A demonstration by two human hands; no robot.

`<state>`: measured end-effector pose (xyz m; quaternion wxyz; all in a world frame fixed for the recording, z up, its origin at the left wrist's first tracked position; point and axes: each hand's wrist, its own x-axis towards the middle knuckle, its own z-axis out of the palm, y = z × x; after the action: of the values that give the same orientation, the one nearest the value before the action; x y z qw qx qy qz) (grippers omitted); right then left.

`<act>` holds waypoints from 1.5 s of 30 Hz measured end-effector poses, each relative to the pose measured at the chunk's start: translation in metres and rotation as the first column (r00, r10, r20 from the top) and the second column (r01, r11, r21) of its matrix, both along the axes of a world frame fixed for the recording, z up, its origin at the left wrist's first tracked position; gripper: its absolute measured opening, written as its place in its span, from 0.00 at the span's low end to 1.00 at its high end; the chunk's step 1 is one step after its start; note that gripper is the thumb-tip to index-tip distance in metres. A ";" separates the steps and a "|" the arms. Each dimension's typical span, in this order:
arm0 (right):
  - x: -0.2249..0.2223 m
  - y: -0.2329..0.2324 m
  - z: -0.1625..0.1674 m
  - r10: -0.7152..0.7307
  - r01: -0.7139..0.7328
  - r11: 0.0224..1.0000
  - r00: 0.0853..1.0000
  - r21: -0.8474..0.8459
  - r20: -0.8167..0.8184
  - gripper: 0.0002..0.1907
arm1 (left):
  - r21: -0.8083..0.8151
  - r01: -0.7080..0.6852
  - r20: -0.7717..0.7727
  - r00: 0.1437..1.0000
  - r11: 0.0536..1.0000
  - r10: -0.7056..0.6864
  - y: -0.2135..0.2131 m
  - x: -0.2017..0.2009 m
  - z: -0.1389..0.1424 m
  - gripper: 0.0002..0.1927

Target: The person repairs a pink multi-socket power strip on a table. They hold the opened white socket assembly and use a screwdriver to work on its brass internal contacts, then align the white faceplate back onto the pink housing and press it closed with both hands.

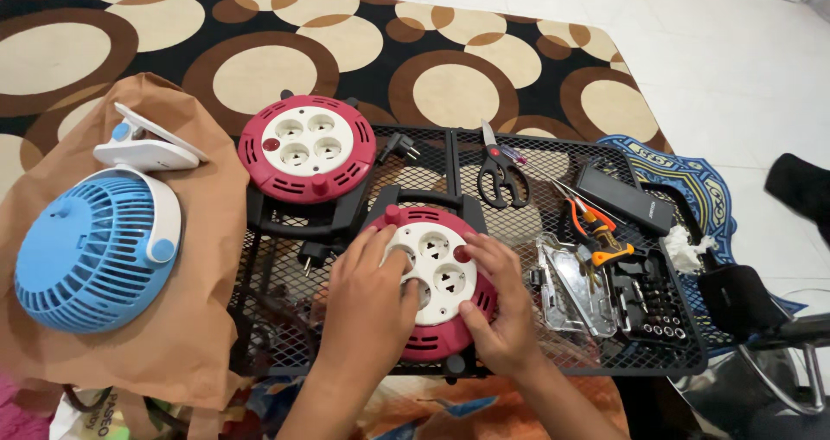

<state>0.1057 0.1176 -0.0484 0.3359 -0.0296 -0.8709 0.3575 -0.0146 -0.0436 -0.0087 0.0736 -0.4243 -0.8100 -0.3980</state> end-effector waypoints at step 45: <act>-0.003 0.004 -0.011 -0.001 -0.023 0.965 0.996 -0.260 -0.094 0.28 | 0.055 0.126 0.949 0.301 0.990 -0.091 -0.025 -0.067 0.035 0.09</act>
<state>0.1031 0.1214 -0.0591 0.3672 -0.0519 -0.8000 0.4717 -0.0819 -0.0690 0.0267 -0.4495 -0.1641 -0.6740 -0.5628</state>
